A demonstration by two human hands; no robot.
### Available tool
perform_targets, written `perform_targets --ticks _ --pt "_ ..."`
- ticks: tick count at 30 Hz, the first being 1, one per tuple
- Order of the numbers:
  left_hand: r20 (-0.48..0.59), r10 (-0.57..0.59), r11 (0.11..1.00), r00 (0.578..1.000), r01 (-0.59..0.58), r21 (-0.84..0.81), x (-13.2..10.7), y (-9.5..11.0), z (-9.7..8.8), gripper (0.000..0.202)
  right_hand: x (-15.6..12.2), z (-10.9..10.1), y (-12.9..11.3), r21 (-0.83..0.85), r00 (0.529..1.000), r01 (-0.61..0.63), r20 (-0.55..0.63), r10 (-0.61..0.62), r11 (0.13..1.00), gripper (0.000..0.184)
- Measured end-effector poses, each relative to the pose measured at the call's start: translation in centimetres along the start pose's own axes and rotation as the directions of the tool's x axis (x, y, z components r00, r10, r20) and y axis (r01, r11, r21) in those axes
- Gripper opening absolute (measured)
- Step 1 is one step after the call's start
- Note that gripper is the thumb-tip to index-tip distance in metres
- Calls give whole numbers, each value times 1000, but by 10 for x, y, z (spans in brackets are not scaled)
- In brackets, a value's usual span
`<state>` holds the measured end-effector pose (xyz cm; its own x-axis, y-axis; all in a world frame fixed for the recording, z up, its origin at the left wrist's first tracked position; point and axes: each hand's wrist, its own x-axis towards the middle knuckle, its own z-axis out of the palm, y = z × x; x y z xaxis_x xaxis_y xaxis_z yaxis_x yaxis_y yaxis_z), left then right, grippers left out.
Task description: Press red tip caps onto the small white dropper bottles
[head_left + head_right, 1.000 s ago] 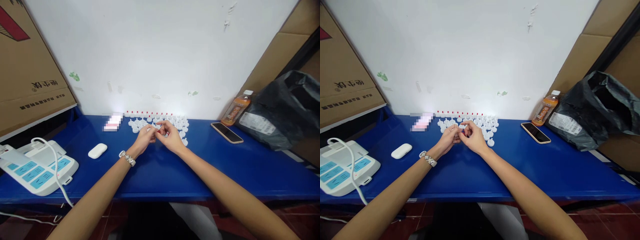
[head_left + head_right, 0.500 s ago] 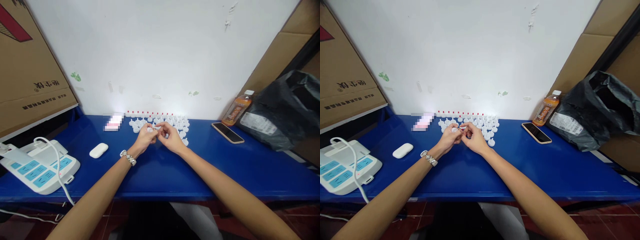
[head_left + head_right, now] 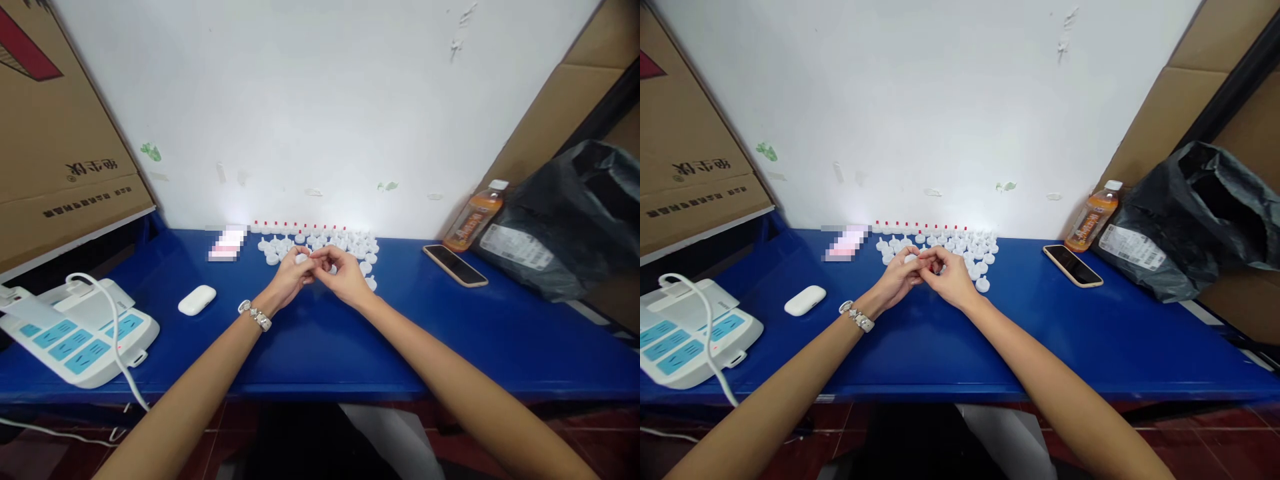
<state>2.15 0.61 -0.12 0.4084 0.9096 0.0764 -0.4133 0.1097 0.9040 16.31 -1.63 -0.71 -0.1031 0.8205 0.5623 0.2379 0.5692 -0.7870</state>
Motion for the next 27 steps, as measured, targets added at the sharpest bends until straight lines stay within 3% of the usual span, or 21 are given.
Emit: perform_targets --ticks 5,14,27 --pt "-86 33 999 996 -33 -2 2 -1 0 42 1 -2 4 -35 1000 19 12 -18 999 29" --pt "-26 49 996 998 -48 70 1 -3 1 38 0 -3 6 -29 997 4 75 -2 1000 24" --pt "-32 32 995 999 -29 91 1 -5 0 50 -2 -1 -2 -30 997 2 73 1 1000 24"
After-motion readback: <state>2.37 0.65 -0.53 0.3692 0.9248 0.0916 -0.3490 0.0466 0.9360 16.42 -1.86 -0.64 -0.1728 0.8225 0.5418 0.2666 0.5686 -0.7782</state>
